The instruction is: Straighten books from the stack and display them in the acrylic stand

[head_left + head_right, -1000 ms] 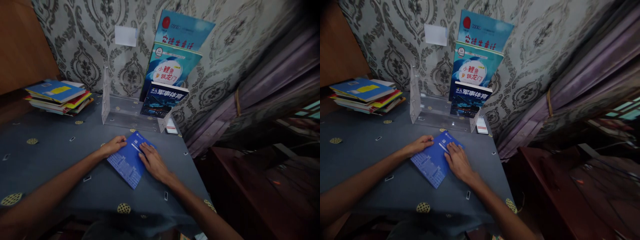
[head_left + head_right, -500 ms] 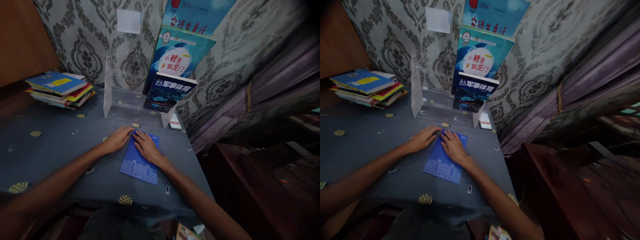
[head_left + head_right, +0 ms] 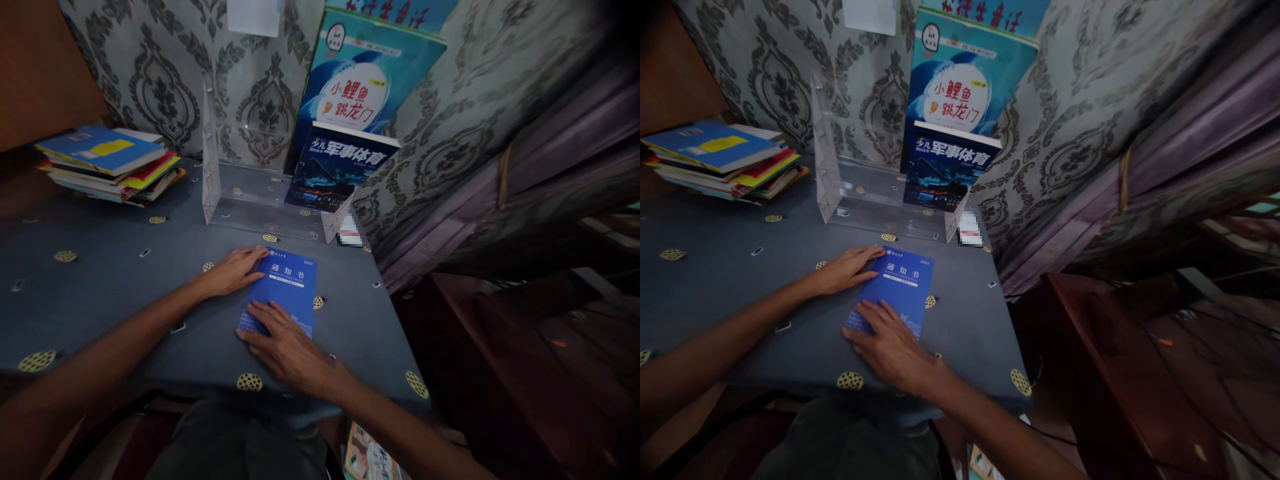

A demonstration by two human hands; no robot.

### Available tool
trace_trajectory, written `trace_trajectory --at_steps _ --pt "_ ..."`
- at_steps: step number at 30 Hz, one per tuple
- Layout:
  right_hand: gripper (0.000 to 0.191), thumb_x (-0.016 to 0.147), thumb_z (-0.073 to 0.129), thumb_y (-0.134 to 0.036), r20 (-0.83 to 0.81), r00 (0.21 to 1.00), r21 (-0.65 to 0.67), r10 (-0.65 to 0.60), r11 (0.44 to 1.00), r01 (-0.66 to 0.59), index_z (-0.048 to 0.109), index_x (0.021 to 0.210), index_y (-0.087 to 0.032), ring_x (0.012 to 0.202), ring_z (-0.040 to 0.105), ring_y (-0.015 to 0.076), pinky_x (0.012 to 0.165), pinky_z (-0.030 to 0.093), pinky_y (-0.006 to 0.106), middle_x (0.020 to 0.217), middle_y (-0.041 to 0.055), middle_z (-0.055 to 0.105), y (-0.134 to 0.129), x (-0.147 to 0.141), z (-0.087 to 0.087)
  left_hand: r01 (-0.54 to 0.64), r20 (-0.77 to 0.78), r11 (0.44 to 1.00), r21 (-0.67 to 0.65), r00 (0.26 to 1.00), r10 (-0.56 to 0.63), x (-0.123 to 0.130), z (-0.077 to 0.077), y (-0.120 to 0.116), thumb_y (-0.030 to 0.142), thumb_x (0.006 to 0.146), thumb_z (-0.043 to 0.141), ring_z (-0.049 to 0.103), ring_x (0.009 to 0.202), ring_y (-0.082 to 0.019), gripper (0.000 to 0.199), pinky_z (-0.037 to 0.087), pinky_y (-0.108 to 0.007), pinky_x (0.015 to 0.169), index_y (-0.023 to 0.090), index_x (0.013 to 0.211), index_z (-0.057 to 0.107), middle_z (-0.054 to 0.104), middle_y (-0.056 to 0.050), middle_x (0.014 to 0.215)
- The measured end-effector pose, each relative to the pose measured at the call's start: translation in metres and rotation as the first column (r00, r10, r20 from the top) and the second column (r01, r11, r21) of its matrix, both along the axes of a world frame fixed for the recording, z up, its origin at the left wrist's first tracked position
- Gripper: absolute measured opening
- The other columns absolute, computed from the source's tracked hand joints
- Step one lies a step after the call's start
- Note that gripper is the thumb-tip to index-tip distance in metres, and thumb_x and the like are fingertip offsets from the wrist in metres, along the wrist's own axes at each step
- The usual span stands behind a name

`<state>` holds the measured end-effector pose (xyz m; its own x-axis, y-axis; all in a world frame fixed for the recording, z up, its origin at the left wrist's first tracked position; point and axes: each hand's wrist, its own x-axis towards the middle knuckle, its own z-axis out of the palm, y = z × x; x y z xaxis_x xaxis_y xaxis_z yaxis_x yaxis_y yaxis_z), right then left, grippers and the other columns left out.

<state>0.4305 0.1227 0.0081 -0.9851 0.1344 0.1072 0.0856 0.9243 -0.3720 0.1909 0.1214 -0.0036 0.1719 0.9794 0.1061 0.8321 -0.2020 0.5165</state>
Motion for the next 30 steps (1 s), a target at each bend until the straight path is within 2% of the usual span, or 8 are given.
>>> trace_trajectory --at_steps 2,5,8,12,16,19,26,30 --pt "0.036 0.101 0.048 -0.03 0.02 0.999 -0.055 0.031 0.998 -0.029 0.061 0.135 -0.026 0.146 0.036 0.023 0.121 0.03 0.049 0.153 0.009 0.046 -0.003 0.007 0.005 0.006 -0.011 1.0 -0.005 1.0 -0.006 0.0 0.001 -0.001 0.042 0.097 0.049 0.039 0.142 -0.027 0.053 0.03 -0.043 0.116 0.02 0.144 0.041 0.048 -0.012 0.151" --pt "0.037 0.102 0.047 -0.034 0.048 0.998 -0.131 0.032 0.991 -0.025 0.059 0.136 -0.027 0.147 0.034 0.0196 0.121 0.031 0.045 0.156 0.0062 0.044 0.01 0.015 0.008 0.019 -0.045 1.0 -0.024 0.999 -0.021 -0.001 0.001 -0.001 0.043 0.098 0.048 0.033 0.147 -0.027 0.055 0.027 -0.044 0.118 0.021 0.147 0.039 0.045 -0.011 0.154" --pt "0.041 0.103 0.044 -0.036 0.02 0.994 -0.145 -0.108 0.983 0.109 0.054 0.142 -0.025 0.147 0.034 0.0186 0.12 0.032 0.044 0.156 0.0072 0.044 0.039 0.025 0.001 0.039 -0.082 0.998 -0.048 0.996 -0.042 -0.002 0.002 -0.001 0.044 0.099 0.045 0.027 0.149 -0.027 0.054 0.024 -0.044 0.12 0.019 0.147 0.041 0.043 -0.01 0.156" --pt "0.046 0.103 0.043 -0.034 -0.058 0.942 -0.11 -0.331 0.94 0.324 0.051 0.144 -0.016 0.146 0.036 0.0231 0.121 0.031 0.049 0.154 0.0145 0.044 0.084 0.041 -0.018 0.059 -0.12 0.997 -0.055 0.991 -0.065 0.0 0.006 0.002 0.045 0.099 0.044 0.027 0.15 -0.028 0.051 0.023 -0.045 0.12 0.019 0.143 0.046 0.042 -0.01 0.157" --pt "0.046 0.101 0.044 -0.033 -0.093 0.909 -0.059 -0.406 0.914 0.402 0.053 0.143 -0.015 0.144 0.041 0.0265 0.12 0.032 0.053 0.151 0.016 0.048 0.105 0.051 -0.03 0.067 -0.165 0.997 -0.046 0.984 -0.073 0.004 0.008 0.008 0.045 0.098 0.046 0.029 0.148 -0.029 0.047 0.025 -0.046 0.118 0.017 0.136 0.051 0.044 -0.013 0.155" --pt "0.045 0.101 0.044 -0.031 -0.09 0.925 -0.043 -0.37 0.929 0.367 0.053 0.143 -0.019 0.144 0.041 0.027 0.119 0.031 0.056 0.149 0.0135 0.051 0.093 0.057 -0.028 0.075 -0.179 0.997 -0.027 0.981 -0.078 0.004 0.006 0.011 0.044 0.098 0.047 0.035 0.146 -0.028 0.045 0.025 -0.045 0.118 0.018 0.135 0.051 0.045 -0.013 0.154" --pt "0.042 0.102 0.043 -0.029 -0.096 0.969 -0.009 -0.229 0.973 0.229 0.054 0.142 -0.022 0.139 0.049 0.023 0.117 0.036 0.052 0.141 0.0102 0.06 0.02 0.083 -0.023 0.069 -0.134 0.997 -0.037 0.988 -0.073 0.001 0.001 0.011 0.043 0.097 0.049 0.033 0.146 -0.028 0.045 0.024 -0.044 0.118 0.016 0.133 0.051 0.044 -0.014 0.154" --pt "0.041 0.103 0.043 -0.026 -0.111 0.972 0.006 -0.209 0.978 0.211 0.053 0.143 -0.028 0.138 0.049 0.0216 0.117 0.038 0.051 0.139 0.0058 0.062 -0.003 0.091 -0.023 0.071 -0.123 0.997 -0.017 0.99 -0.073 0.002 0.0 0.011 0.043 0.097 0.048 0.036 0.144 -0.029 0.044 0.024 -0.045 0.118 0.017 0.133 0.052 0.045 -0.014 0.154"
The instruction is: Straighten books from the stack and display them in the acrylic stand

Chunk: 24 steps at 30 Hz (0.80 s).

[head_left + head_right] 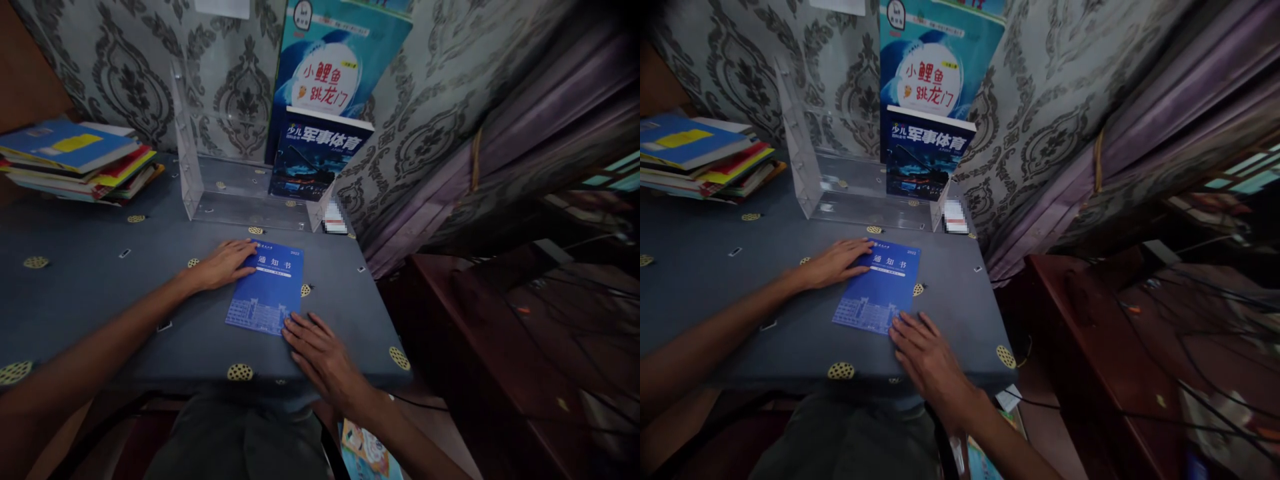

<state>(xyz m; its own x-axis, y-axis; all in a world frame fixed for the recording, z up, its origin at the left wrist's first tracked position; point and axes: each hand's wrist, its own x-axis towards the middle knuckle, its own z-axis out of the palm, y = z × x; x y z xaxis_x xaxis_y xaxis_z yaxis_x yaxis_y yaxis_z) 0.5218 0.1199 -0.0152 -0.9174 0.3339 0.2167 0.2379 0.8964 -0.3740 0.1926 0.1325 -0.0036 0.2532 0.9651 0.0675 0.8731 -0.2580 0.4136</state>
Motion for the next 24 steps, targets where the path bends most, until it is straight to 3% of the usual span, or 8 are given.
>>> trace_trajectory --at_steps 10,17,21,24 --pt "0.039 0.103 0.044 -0.03 0.115 0.992 0.024 -0.058 0.998 0.056 0.057 0.139 -0.023 0.138 0.048 0.0258 0.117 0.032 0.058 0.142 0.0087 0.059 0.023 -0.034 0.016 -0.021 -0.044 0.998 -0.067 0.999 0.018 0.003 0.01 -0.005 0.056 0.095 0.049 0.028 0.149 -0.029 0.059 0.022 -0.044 0.119 0.016 0.139 0.048 0.038 -0.014 0.158" --pt "0.047 0.101 0.045 -0.033 0.121 0.969 0.072 -0.217 0.975 0.21 0.048 0.146 -0.02 0.146 0.037 0.0299 0.117 0.029 0.061 0.151 0.0136 0.048 0.053 -0.068 0.012 -0.056 -0.037 0.998 0.0 0.998 0.056 0.002 -0.001 -0.008 0.062 0.093 0.048 0.025 0.15 -0.032 0.06 0.022 -0.048 0.119 0.019 0.135 0.05 0.038 -0.016 0.158" --pt "0.05 0.099 0.048 -0.035 0.127 0.94 0.128 -0.318 0.944 0.302 0.049 0.146 -0.017 0.147 0.032 0.0355 0.116 0.03 0.063 0.154 0.0157 0.044 0.06 -0.078 0.007 -0.116 0.097 0.993 -0.027 0.988 0.118 0.011 0.001 -0.011 0.053 0.091 0.055 0.028 0.148 -0.033 0.058 0.023 -0.051 0.119 0.019 0.136 0.048 0.039 -0.018 0.157" --pt "0.051 0.1 0.047 -0.035 0.127 0.938 0.14 -0.323 0.942 0.305 0.049 0.146 -0.013 0.147 0.031 0.036 0.117 0.032 0.06 0.154 0.0163 0.044 0.061 -0.079 0.006 -0.159 0.311 0.984 -0.081 0.934 0.176 0.018 0.006 -0.006 0.046 0.089 0.058 0.038 0.143 -0.032 0.06 0.028 -0.049 0.118 0.02 0.14 0.043 0.044 -0.017 0.153"
